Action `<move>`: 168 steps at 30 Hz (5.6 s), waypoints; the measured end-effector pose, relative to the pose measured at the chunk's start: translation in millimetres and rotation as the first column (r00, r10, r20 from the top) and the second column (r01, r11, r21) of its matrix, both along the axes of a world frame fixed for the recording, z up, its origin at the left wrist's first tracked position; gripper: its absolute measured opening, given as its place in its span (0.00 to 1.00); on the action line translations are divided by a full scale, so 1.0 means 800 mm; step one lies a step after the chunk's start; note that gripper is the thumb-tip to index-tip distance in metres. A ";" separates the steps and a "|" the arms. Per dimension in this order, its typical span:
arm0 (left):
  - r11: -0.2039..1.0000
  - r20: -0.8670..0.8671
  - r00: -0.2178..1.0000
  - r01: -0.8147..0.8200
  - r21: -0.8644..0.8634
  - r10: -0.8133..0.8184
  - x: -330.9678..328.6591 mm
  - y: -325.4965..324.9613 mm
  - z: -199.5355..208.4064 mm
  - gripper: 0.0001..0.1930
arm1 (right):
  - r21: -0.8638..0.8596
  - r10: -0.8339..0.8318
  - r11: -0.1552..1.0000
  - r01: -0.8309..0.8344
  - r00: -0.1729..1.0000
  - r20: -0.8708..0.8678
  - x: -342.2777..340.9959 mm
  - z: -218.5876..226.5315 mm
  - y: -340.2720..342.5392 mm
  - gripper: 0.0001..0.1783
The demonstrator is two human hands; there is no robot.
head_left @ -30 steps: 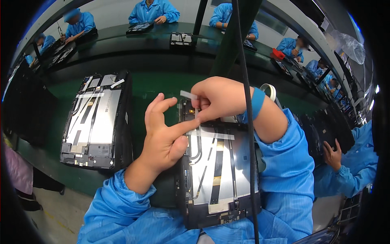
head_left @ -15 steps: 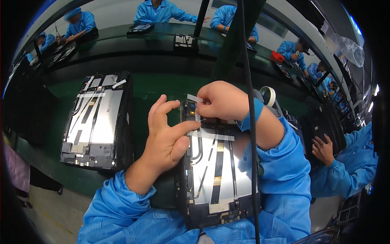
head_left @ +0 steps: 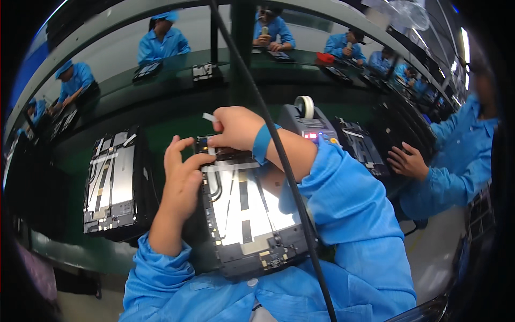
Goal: The person applies small white adhesive strips to the internal components of a black electronic device, likely a battery pack or power bank. They repeatedly pick up the device, apply the strips, and place it back on the table, working on multiple units in a factory setting.
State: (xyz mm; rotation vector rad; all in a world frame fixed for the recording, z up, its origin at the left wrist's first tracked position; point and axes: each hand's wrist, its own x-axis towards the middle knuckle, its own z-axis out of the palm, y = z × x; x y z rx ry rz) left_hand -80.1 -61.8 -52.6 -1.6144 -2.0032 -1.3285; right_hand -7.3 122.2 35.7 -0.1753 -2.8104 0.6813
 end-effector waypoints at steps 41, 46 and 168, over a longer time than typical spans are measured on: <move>0.837 -0.257 0.923 0.112 -0.536 -0.288 0.047 0.099 0.106 0.19 | -0.805 -0.026 0.594 -0.017 0.999 -0.040 0.100 -0.054 0.092 0.25; 0.871 -0.475 0.848 -0.034 -0.491 -0.234 0.049 0.096 0.108 0.19 | -0.674 -0.081 0.739 -0.007 0.992 -0.099 0.104 -0.056 0.098 0.23; 0.991 -0.110 0.986 -0.119 0.056 0.124 0.034 -0.020 0.011 0.19 | -0.029 0.211 0.974 -0.223 0.950 -0.230 0.078 -0.011 -0.008 0.09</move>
